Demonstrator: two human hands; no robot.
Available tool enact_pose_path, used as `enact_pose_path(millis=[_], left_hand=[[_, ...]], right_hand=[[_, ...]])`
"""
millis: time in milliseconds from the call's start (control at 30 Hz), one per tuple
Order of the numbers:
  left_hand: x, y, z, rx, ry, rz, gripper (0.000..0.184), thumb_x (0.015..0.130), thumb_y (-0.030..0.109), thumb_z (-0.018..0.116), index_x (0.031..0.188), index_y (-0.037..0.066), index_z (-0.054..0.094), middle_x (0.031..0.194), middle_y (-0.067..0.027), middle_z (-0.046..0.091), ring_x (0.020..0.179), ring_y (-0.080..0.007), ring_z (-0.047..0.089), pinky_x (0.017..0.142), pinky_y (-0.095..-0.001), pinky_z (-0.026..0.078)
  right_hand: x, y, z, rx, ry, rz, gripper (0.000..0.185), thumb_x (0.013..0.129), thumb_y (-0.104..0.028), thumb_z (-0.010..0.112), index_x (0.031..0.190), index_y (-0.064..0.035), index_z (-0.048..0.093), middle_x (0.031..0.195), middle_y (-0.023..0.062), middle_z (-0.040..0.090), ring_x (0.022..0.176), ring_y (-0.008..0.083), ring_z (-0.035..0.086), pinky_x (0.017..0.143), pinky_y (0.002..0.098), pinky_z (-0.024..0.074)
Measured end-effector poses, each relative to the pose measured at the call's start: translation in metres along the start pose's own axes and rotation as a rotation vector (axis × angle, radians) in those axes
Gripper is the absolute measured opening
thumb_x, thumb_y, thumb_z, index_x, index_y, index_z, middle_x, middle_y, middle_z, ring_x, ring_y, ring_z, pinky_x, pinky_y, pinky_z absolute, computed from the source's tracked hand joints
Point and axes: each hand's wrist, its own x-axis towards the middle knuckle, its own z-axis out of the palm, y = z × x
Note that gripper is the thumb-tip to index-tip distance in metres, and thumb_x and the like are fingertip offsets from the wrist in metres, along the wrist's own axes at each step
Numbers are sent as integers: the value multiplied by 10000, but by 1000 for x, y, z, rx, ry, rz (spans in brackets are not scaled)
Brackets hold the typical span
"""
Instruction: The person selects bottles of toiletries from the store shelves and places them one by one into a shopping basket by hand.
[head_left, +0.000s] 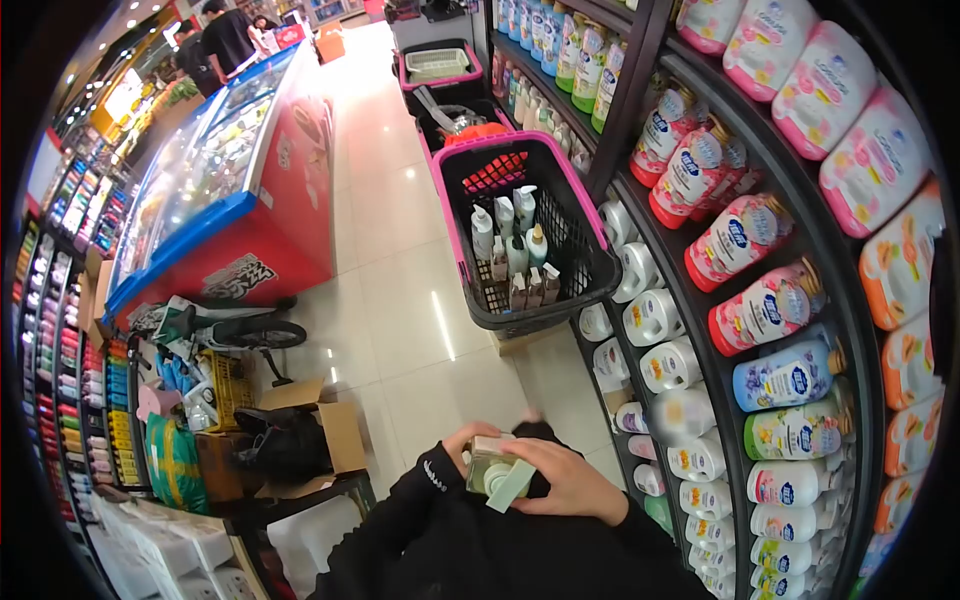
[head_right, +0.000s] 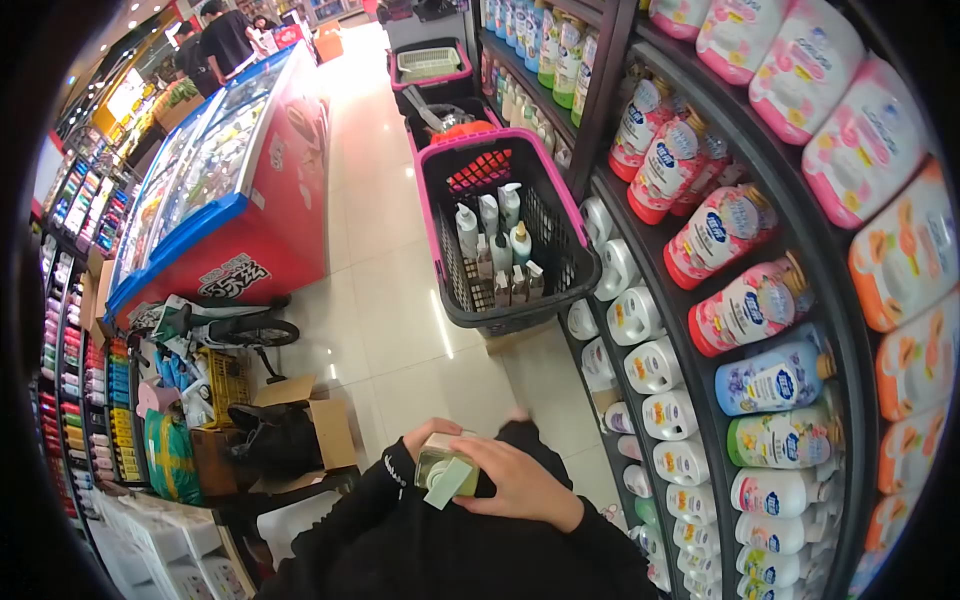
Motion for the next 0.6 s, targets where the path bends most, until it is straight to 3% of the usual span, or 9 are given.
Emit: enact_pose_path(millis=[100, 300, 500, 600], left_hand=[[46, -1, -18, 13, -43, 70, 447, 620, 91, 728, 988, 16, 486, 1012, -146, 521, 966, -245, 524, 824, -326, 425], [131, -24, -48, 10, -50, 68, 483, 580, 109, 757, 978, 19, 499, 1004, -144, 526, 956, -243, 532, 808, -322, 437], [217, -57, -88, -33, -53, -28, 558, 533, 109, 784, 1001, 21, 493, 1024, -148, 510, 979, -237, 522, 801, -332, 440], [253, -86, -106, -15, -82, -81, 660, 477, 109, 806, 1036, 27, 464, 1081, -150, 469, 1007, -236, 503, 824, -328, 418]], right_hand=[[26, 11, -24, -30, 2, 62, 580, 652, -228, 675, 1125, -6, 423, 1076, 168, 493, 1020, 307, 468, 861, 353, 378], [84, 50, -80, -124, 27, 8, 587, 636, -233, 690, 1107, -1, 427, 1093, 168, 476, 1034, 312, 457, 854, 357, 386], [149, 104, -132, -206, 65, 195, 571, 606, -191, 688, 1079, -7, 426, 1080, 159, 483, 1015, 311, 468, 837, 357, 397], [178, 143, -147, -88, 155, 245, 563, 598, -170, 691, 1085, -38, 443, 983, 142, 548, 877, 300, 547, 741, 348, 444]])
